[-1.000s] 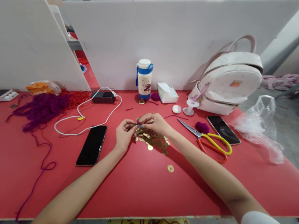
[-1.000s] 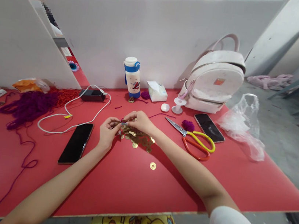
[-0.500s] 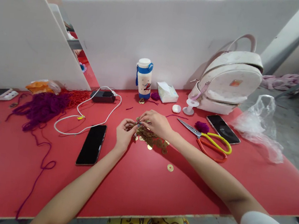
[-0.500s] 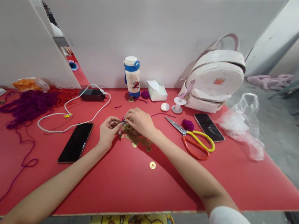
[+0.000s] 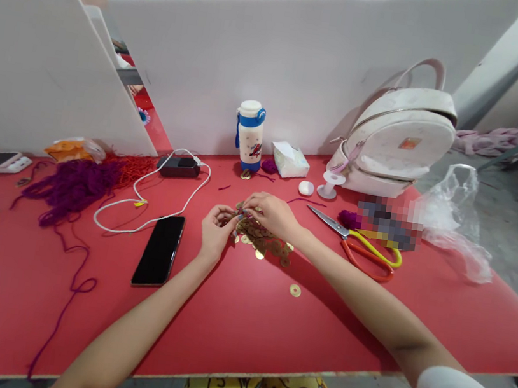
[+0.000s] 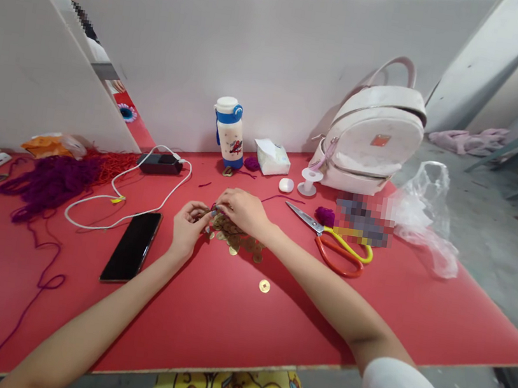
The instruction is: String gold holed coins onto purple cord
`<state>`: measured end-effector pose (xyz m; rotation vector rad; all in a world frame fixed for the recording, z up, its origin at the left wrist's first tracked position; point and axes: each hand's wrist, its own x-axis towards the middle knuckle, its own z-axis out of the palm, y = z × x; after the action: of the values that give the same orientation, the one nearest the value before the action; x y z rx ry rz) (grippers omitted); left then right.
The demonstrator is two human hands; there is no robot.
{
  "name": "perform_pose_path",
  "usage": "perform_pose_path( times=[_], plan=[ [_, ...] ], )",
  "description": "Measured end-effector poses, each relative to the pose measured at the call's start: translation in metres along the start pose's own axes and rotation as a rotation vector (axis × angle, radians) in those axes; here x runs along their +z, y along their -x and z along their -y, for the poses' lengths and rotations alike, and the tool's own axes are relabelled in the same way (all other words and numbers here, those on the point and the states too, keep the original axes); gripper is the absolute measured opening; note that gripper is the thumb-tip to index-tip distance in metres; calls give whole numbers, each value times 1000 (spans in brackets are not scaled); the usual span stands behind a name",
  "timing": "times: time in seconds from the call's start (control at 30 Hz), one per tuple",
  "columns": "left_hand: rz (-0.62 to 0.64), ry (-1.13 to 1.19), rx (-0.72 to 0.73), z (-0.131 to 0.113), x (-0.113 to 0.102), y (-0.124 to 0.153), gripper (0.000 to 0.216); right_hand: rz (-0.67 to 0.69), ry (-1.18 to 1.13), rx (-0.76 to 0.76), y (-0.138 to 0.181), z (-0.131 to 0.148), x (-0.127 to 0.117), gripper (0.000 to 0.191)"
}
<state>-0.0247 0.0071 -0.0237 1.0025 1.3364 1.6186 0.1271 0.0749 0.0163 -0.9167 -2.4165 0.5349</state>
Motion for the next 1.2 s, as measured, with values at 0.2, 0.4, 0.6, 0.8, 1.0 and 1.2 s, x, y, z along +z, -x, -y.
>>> perform_pose_path(
  times=[0.2,0.4,0.6,0.8,1.0,1.2],
  plan=[
    [5,1,12,2,0,-1,29,-1,29,3,1,3,-2,15],
    [12,8,23,5,-1,-2,30,-6,-52,-6,0,-1,0,15],
    [18,3,28,4,-2,-1,33,3,-191,2,-1,-3,2,8],
    [45,-29,18,6,-3,-2,35,-37,-295,56,-2,-11,12,6],
    [67,-41,20,6,-3,-1,34,-71,-362,75,-1,-12,13,5],
    [58,-38,25,4,-2,0,30,-69,-330,79,-1,-6,9,9]
  ],
)
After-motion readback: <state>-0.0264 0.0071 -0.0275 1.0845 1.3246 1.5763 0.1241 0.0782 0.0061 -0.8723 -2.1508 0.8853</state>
